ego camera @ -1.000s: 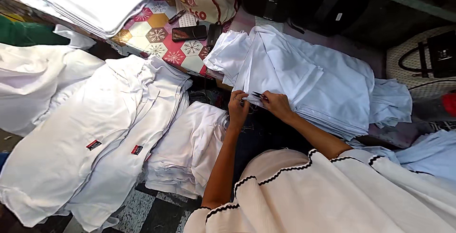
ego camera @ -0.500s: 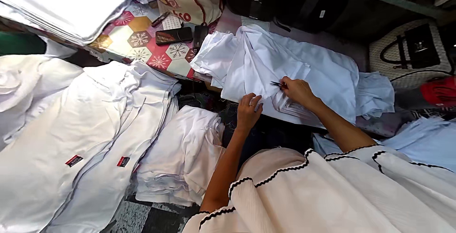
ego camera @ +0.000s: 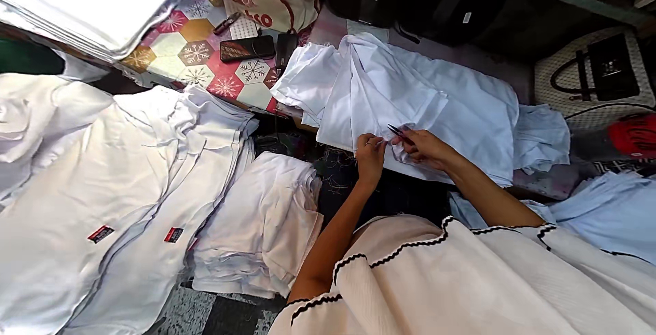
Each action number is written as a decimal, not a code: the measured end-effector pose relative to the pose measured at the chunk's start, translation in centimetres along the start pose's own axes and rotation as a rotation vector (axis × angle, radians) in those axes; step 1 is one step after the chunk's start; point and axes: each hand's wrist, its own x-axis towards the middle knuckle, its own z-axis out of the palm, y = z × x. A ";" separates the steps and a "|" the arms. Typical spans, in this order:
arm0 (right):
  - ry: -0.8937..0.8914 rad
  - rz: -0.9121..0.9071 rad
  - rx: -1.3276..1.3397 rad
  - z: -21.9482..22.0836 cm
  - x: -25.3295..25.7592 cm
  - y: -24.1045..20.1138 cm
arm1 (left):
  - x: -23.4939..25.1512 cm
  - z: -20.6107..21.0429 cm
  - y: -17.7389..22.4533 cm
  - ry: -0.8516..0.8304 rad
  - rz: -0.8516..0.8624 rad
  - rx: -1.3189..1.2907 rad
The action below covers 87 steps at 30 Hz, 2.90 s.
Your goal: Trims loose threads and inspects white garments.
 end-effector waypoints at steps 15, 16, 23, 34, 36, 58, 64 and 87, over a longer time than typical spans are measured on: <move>-0.064 0.187 0.024 0.9 0.1 0.1 | 0.0 -1.3 0.5 -0.085 -0.196 -0.259; -0.058 0.183 0.023 1.1 0.3 0.1 | 0.0 -1.4 0.6 -0.084 -0.205 -0.264; -0.008 0.148 0.015 1.9 1.1 0.4 | -0.1 -1.9 0.6 -0.090 -0.244 -0.243; 0.397 -0.758 -1.002 2.2 1.7 2.5 | 0.7 -2.8 -1.1 -0.084 0.265 0.356; 0.451 -0.855 -1.072 2.1 3.1 2.8 | 1.6 -3.9 -0.9 -0.155 0.225 0.206; -0.279 -0.256 -0.151 8.5 5.1 -7.3 | 2.3 -14.1 -0.5 0.077 -0.046 -0.097; -0.290 -0.304 -0.223 9.3 5.7 -6.7 | 2.1 -13.6 -1.7 0.095 0.054 0.123; -0.368 0.009 -0.181 9.9 4.7 -4.7 | -2.2 -15.9 -2.6 0.158 -0.143 0.094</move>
